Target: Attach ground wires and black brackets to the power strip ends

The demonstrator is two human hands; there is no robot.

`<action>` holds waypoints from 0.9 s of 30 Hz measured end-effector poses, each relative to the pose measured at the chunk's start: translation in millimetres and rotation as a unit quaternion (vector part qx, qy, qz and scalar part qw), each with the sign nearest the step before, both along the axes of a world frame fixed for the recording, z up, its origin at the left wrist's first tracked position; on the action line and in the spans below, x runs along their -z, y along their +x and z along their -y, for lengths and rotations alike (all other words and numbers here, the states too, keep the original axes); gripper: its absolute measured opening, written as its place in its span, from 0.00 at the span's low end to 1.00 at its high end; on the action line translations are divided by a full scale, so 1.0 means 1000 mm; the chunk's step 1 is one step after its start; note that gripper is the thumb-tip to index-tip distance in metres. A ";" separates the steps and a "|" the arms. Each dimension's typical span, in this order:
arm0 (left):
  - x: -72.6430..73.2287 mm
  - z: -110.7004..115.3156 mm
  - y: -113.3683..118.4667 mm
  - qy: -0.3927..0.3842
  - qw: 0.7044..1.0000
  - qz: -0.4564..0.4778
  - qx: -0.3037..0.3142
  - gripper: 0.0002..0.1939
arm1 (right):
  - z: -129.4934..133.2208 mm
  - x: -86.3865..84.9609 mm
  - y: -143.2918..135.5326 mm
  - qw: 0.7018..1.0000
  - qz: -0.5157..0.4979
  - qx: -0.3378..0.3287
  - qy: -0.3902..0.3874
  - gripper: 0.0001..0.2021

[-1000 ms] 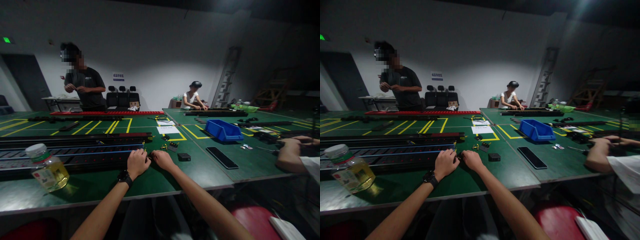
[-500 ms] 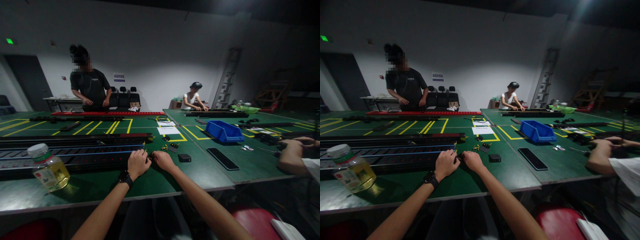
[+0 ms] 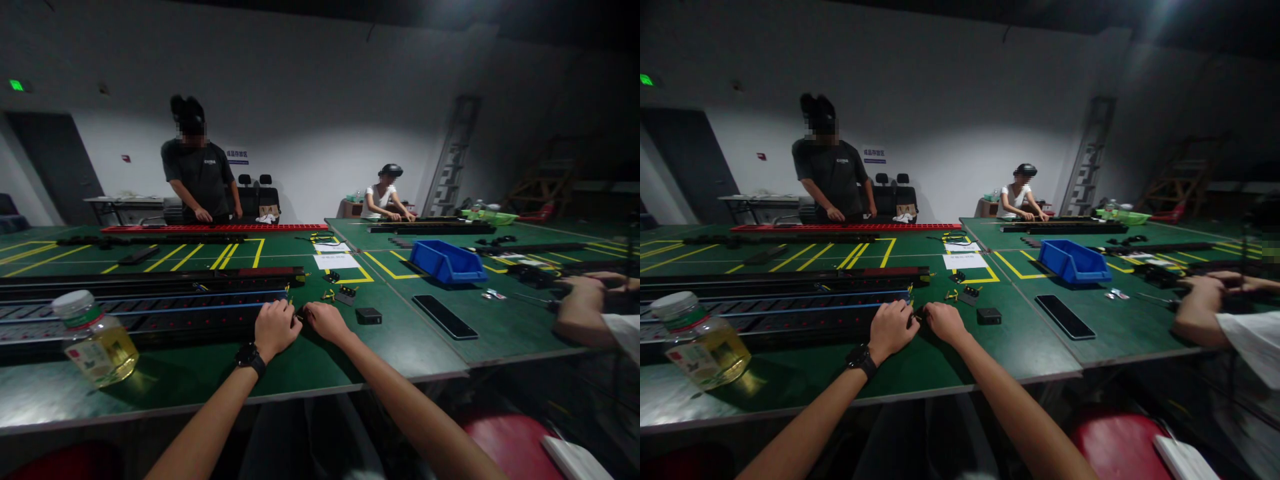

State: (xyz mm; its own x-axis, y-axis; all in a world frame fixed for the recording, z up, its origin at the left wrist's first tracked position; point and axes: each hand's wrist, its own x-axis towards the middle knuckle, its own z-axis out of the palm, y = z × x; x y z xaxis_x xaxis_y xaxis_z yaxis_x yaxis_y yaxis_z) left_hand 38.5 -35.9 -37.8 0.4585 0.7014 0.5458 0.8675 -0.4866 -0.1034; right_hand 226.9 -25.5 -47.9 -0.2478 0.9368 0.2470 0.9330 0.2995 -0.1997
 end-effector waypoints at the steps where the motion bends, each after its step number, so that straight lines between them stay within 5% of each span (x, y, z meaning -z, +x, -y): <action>1: 0.000 0.000 0.000 0.001 1.000 0.001 0.000 0.07 | 0.000 0.000 0.000 1.000 0.000 0.010 0.005 0.13; 11: -0.002 0.001 0.000 0.004 1.000 0.008 0.006 0.08 | 0.001 0.000 0.012 0.980 0.006 0.187 0.069 0.18; 27: -0.002 0.001 0.000 0.001 1.000 0.004 0.002 0.07 | -0.002 0.007 0.017 0.978 0.021 0.196 0.070 0.17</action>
State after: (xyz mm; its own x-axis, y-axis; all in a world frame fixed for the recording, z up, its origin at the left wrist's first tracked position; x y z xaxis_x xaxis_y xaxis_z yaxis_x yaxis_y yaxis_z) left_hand 38.7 -37.0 -35.9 0.4569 0.6982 0.5512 0.8661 -0.4904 -0.0966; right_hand 243.6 -23.6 -54.5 0.1101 0.9199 0.3764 0.9881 -0.0604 -0.1414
